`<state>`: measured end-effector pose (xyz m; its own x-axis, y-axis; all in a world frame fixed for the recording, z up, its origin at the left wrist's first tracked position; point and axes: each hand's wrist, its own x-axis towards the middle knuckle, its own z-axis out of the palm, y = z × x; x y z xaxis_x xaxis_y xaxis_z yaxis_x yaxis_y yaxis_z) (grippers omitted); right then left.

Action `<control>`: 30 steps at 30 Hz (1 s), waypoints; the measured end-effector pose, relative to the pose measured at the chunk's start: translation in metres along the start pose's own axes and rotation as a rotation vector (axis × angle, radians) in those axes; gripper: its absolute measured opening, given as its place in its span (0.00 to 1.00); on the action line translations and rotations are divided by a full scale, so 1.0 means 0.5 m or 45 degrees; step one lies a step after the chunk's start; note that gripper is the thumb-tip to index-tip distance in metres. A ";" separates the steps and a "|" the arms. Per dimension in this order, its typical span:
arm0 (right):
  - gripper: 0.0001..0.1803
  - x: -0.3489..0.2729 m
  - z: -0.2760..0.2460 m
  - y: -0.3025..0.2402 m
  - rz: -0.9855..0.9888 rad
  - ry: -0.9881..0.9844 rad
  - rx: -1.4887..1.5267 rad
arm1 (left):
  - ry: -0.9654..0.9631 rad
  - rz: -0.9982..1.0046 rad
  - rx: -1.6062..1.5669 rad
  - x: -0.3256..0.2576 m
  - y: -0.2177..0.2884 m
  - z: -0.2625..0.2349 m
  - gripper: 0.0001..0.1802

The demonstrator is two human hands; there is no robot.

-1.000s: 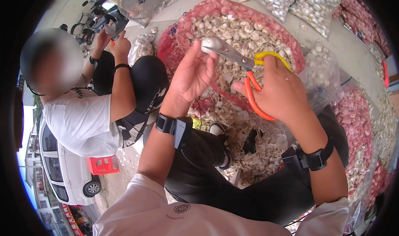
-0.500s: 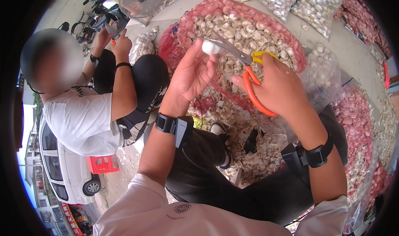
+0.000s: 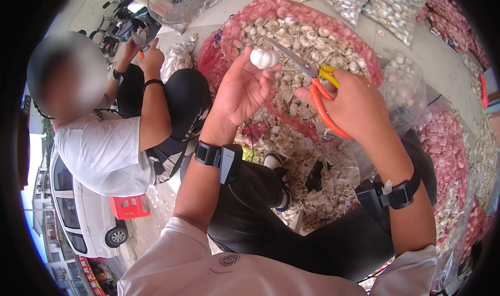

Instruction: Peeling garlic cloves using hands and scissors in a processing area.

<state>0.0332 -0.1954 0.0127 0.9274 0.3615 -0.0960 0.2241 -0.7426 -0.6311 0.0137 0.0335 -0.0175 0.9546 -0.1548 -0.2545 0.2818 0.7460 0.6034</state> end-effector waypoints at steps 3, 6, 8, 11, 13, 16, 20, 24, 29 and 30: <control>0.35 -0.007 0.004 0.004 -0.081 0.115 -0.092 | 0.051 0.027 0.018 0.002 -0.006 0.003 0.23; 0.38 -0.011 0.001 -0.002 -0.123 0.104 -0.175 | 0.118 0.081 0.066 0.002 -0.010 0.004 0.22; 0.37 -0.012 0.001 -0.001 -0.160 0.174 -0.180 | 0.125 0.103 0.085 0.002 -0.011 0.005 0.21; 0.39 -0.011 -0.013 -0.011 -0.100 0.104 -0.253 | 0.112 0.113 0.071 0.001 -0.009 0.006 0.21; 0.41 -0.012 0.003 0.002 -0.163 0.213 -0.281 | 0.093 0.092 0.032 0.001 -0.007 0.003 0.21; 0.44 -0.010 0.008 0.021 -0.235 0.294 -0.325 | 0.082 0.065 0.007 0.002 -0.008 0.001 0.21; 0.44 -0.008 0.024 0.037 -0.291 0.351 -0.327 | 0.110 0.081 0.051 -0.002 -0.015 0.000 0.21; 0.40 -0.016 0.004 0.023 -0.130 0.203 -0.160 | 0.062 0.061 0.094 0.000 -0.022 -0.002 0.19; 0.34 0.011 -0.004 0.038 -0.112 0.128 -0.254 | -0.047 0.083 0.080 0.015 -0.009 -0.020 0.19; 0.34 0.015 -0.001 0.054 -0.172 0.205 -0.236 | -0.023 0.046 0.156 0.015 -0.005 -0.027 0.20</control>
<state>0.0463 -0.2129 -0.0046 0.9177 0.3810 0.1127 0.3864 -0.7896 -0.4767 0.0187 0.0391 -0.0309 0.9657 -0.1418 -0.2177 0.2557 0.6664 0.7003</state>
